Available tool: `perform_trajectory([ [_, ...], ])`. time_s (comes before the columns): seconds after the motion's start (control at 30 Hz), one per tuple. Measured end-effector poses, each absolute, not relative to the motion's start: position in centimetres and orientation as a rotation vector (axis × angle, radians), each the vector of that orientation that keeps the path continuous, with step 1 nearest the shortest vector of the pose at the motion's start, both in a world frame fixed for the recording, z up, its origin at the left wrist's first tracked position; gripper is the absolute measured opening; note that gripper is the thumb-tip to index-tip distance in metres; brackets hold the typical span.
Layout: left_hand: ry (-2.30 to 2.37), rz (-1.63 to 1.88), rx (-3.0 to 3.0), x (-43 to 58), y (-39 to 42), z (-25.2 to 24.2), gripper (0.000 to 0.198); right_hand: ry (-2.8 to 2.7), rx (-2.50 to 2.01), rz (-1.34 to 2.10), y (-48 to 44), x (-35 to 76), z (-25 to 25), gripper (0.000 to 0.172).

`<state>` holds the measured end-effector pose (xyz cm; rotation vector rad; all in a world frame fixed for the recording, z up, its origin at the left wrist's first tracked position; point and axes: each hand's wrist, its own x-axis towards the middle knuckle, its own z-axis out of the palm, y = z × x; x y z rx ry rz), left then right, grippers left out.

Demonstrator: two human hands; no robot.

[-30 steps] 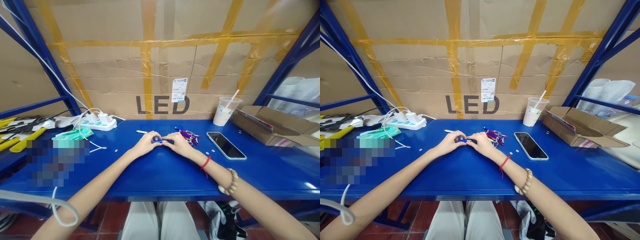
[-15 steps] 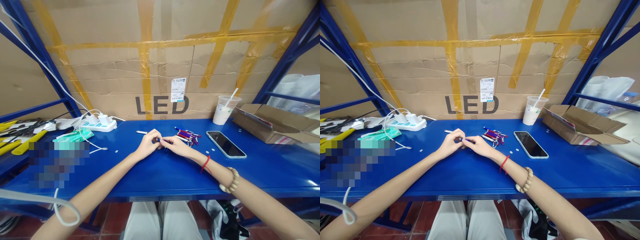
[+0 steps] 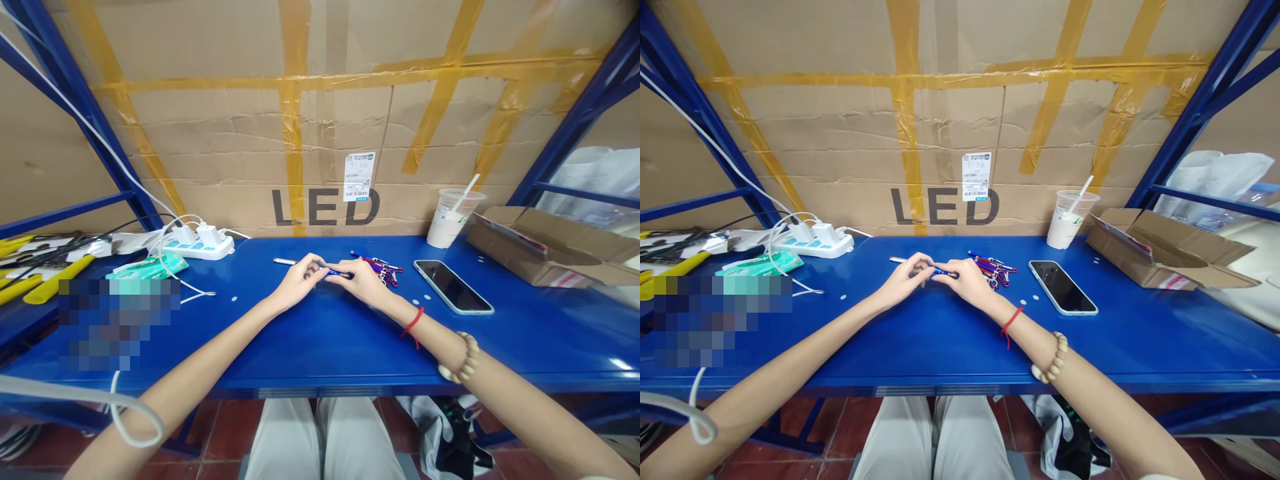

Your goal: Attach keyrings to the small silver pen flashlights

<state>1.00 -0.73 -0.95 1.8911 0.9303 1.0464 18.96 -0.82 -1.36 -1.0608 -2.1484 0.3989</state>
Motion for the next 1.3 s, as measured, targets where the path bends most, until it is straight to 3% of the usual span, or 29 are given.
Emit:
perform_trajectory([
  [0.13,0.877,1.051,1.858,1.1,-0.3,-1.5,0.016,-2.231,-1.166,0.233,-1.0,18.9,-1.1,0.043],
  [0.23,0.865,1.075,1.879,1.1,-0.5,-1.4,0.016,-2.279,-1.124,0.321,-1.1,19.0,-0.7,0.037],
  [0.43,0.839,1.118,1.879,1.0,-1.1,-0.7,0.024,-2.151,-1.000,0.616,-1.4,18.7,-0.5,0.042],
  [0.7,1.040,1.161,1.731,1.1,0.1,-1.8,0.034,-2.102,-1.025,0.639,-0.8,18.6,-1.4,0.036],
  [1.3,0.868,1.152,1.343,1.6,0.0,-1.0,0.038,-2.145,-1.069,0.666,-1.0,18.5,-1.5,0.035],
])
